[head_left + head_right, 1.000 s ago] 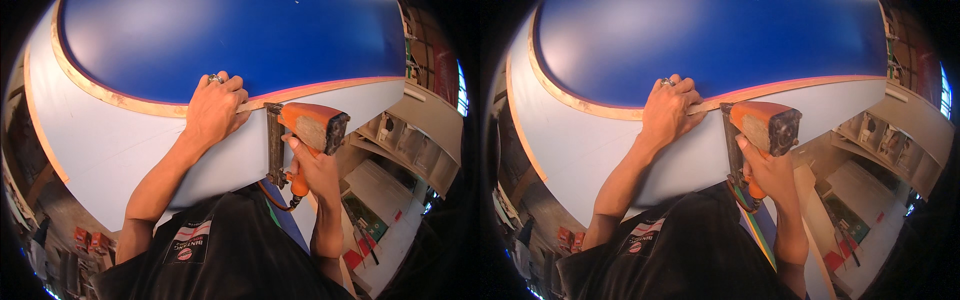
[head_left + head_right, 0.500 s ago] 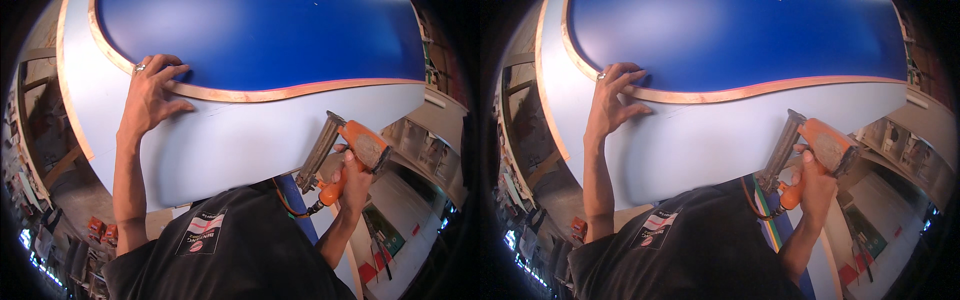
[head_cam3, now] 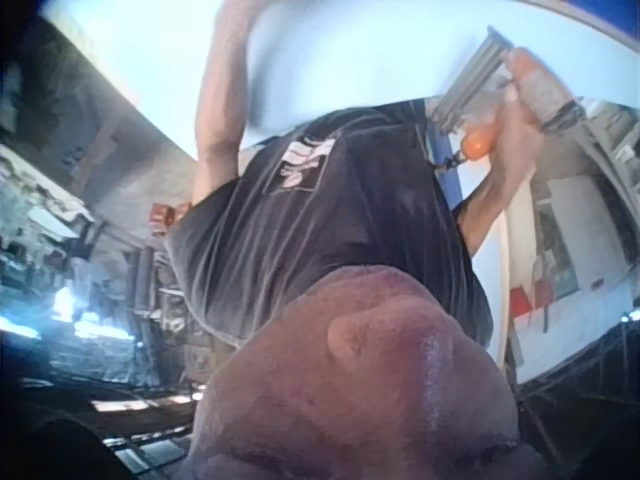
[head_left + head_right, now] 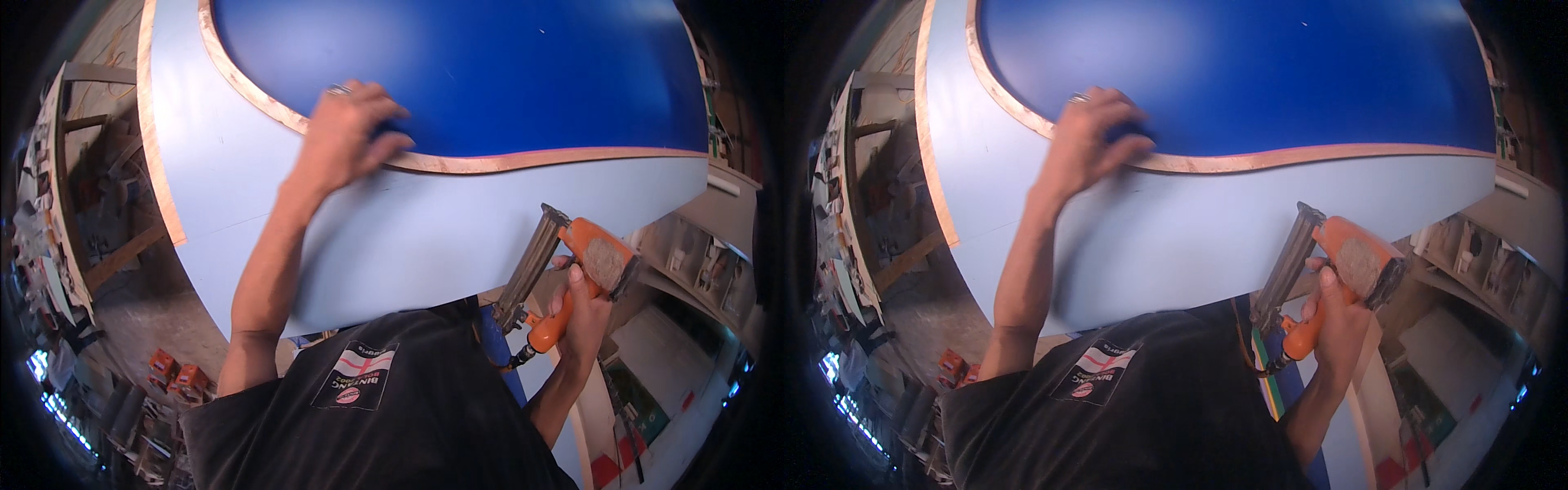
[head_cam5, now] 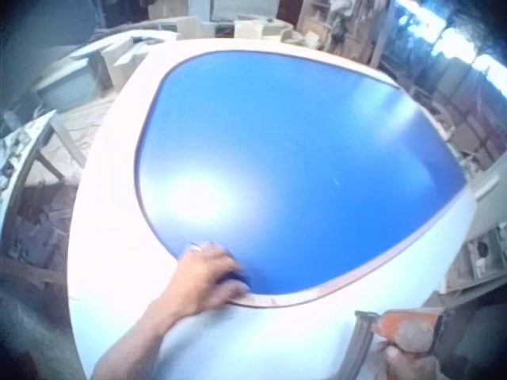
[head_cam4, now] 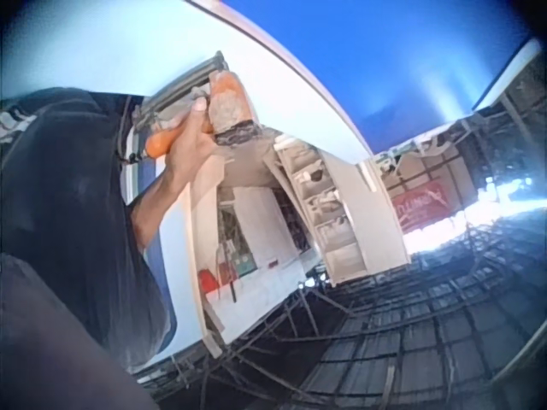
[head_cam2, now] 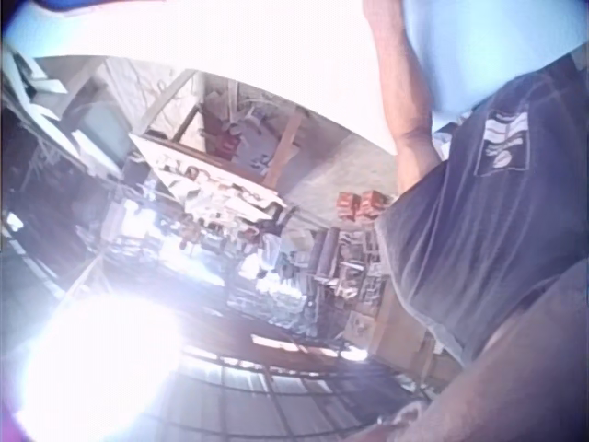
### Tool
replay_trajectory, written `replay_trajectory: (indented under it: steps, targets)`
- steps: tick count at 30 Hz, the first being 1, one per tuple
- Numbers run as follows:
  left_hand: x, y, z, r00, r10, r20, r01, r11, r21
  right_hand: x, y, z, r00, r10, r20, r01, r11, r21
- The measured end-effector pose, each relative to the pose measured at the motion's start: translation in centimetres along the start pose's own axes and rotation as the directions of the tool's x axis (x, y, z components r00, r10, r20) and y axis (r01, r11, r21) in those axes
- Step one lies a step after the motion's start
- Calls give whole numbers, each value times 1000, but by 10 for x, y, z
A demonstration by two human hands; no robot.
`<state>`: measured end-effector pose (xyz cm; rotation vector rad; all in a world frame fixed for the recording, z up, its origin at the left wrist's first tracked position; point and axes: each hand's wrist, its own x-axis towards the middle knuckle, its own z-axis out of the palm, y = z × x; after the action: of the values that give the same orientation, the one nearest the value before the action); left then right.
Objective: The person uses a pneumatic nail gun to attach a thin wooden trim strip along the curved edge of a large blue and white board. They hold the trim in place with one hand and fire the nail gun with the other, moving along the perimeter.
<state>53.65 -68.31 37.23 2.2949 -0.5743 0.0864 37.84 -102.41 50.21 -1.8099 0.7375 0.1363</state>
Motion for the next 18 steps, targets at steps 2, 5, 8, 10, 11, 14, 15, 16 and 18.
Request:
replay_trajectory:
  steps: [2,5,8,10,11,14,15,16,18]
  targets:
    - [-5,17,19,995,36,88,-45,994,99,-3,-6,1,998,31,-50,-37,993,-112]
    - [-11,37,47,976,50,210,-87,981,175,-11,-5,-6,999,27,-32,-31,992,-119]
    - [-22,32,58,980,44,193,-84,974,208,-16,-1,2,999,-3,-43,0,998,-70]
    - [-25,30,59,984,31,174,-64,980,187,-16,-3,4,996,13,-89,-21,995,-94]
    - [-24,29,54,982,25,186,-55,986,159,-16,-4,5,996,21,-83,-27,997,-70]
    - [-23,33,45,981,31,193,-48,995,84,-17,-13,6,995,64,-78,-63,998,21]
    - [-23,34,47,983,37,180,-52,996,76,-14,-9,2,995,69,-69,-67,997,36]
    - [-21,34,51,986,47,160,-57,996,63,-12,0,-4,996,69,-65,-66,997,44]
    - [-22,36,50,986,30,161,-41,997,63,-6,4,-7,999,-9,-46,11,999,36]
